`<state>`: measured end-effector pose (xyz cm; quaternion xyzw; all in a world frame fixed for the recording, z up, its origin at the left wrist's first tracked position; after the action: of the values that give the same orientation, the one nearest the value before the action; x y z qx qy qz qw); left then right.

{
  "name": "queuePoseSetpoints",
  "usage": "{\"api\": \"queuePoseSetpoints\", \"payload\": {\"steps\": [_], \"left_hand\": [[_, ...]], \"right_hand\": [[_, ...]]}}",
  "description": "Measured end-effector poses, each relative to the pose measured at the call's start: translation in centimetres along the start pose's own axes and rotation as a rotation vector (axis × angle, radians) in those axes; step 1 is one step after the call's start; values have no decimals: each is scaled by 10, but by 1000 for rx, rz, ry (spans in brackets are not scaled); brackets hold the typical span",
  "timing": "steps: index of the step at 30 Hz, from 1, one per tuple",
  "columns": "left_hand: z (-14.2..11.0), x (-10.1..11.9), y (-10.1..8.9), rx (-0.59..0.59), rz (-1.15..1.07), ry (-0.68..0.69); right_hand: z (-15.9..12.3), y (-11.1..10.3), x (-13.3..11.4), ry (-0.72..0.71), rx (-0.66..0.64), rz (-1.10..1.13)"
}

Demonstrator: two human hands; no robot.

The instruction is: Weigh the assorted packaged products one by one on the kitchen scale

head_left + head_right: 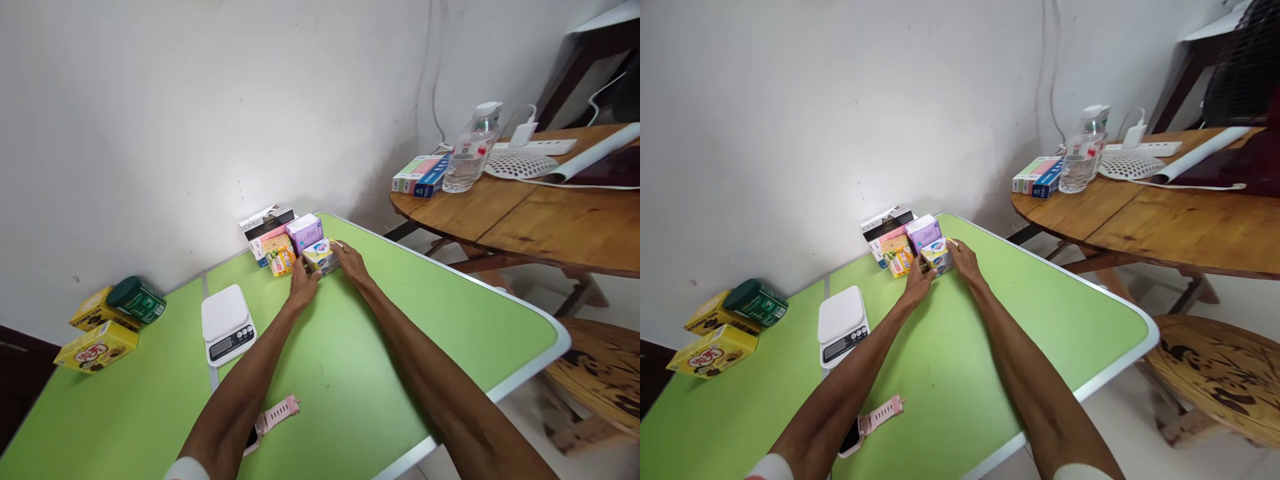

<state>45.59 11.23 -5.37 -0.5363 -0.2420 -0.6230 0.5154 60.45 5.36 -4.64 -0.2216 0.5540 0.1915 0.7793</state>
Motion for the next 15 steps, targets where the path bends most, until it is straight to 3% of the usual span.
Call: {"api": "queuePoseSetpoints", "payload": {"steps": [5, 11, 15], "left_hand": [[-47, 4, -29, 24, 63, -56], [-113, 22, -83, -20, 143, -31], [-142, 36, -115, -89, 144, -69]], "right_hand": [[-42, -12, -10, 12, -64, 13], [-119, -28, -35, 67, -150, 48], [-149, -44, -43, 123, -378, 132]]}}
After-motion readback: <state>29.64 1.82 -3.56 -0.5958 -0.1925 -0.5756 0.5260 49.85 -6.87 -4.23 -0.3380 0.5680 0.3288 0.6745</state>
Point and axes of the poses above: each hand's wrist, its own z-axis towards the middle knuckle, its own y-axis out of the palm, x = y × z, the point moved 2 cm from there along z, towards the middle knuckle, and after that the axes turned 12 degrees about x, right-handed, at the moved point
